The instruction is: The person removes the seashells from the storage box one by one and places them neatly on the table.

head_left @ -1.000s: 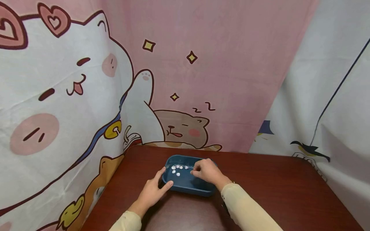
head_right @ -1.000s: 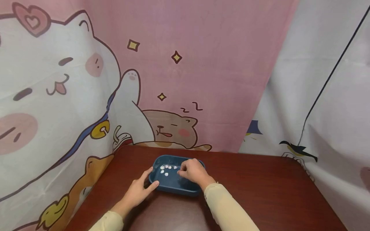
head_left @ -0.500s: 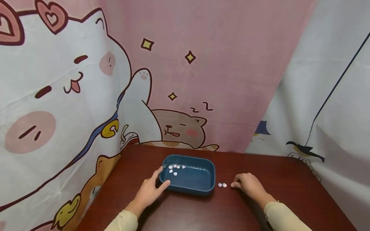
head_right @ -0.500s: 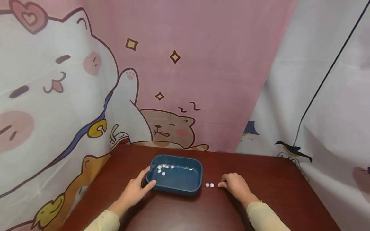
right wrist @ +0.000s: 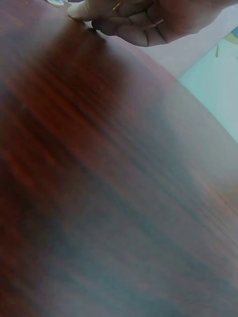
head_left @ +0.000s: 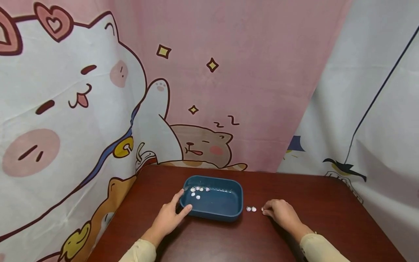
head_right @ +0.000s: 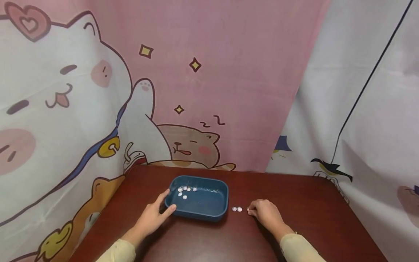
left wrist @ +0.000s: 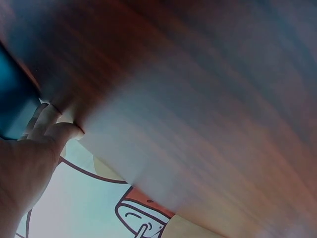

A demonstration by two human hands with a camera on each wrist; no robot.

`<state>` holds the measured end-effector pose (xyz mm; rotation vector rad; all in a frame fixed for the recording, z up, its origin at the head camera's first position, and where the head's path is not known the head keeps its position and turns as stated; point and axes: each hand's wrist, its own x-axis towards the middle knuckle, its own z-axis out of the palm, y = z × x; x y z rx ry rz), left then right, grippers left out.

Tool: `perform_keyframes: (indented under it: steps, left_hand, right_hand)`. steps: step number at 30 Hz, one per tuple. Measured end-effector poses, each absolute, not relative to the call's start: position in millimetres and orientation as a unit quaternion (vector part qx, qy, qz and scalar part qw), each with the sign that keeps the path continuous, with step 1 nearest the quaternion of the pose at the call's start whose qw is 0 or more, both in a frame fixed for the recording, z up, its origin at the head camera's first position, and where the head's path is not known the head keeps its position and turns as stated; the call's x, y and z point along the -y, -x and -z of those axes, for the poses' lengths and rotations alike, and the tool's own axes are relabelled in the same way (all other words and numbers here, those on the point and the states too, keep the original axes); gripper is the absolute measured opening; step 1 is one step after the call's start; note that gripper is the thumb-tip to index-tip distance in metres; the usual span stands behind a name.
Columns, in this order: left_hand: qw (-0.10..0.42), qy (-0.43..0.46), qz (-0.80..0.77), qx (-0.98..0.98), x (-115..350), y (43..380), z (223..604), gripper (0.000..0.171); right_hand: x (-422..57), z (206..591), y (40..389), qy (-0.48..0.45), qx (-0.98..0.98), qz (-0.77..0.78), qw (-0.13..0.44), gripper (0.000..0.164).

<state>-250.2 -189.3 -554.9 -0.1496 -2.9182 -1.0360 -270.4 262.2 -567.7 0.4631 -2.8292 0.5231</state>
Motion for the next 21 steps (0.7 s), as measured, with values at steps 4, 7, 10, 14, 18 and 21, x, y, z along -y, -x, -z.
perform_keyframes:
  steps: [4, 7, 10, 14, 18, 21]
  left_hand:
    - [0.019, 0.046, 0.333, 0.941, 189.7, 249.9, 554.7, 0.080]
    - [0.019, 0.046, 0.332, 0.942, 189.8, 249.9, 554.0, 0.080]
    - [0.020, 0.048, 0.332, 0.942, 190.0, 249.9, 552.8, 0.081]
    - [0.020, 0.049, 0.333, 0.941, 190.5, 250.1, 552.2, 0.081]
    - [0.020, 0.050, 0.336, 0.940, 190.9, 250.6, 553.3, 0.081]
    - [0.021, 0.050, 0.338, 0.940, 191.2, 250.9, 554.6, 0.080]
  right_hand:
    - [-261.4, 568.4, 273.0, -0.125, 0.969, -0.198, 0.078, 0.016]
    - [-261.4, 569.6, 275.4, -0.123, 0.969, -0.205, 0.065, 0.015]
    - [-261.1, 569.7, 277.3, -0.132, 0.965, -0.216, 0.064, 0.011]
    - [-259.5, 568.0, 278.9, -0.160, 0.957, -0.238, 0.051, 0.012]
    - [-257.9, 567.2, 280.4, -0.170, 0.951, -0.257, 0.035, 0.012]
    - [-257.3, 567.5, 280.9, -0.168, 0.950, -0.261, 0.033, 0.012]
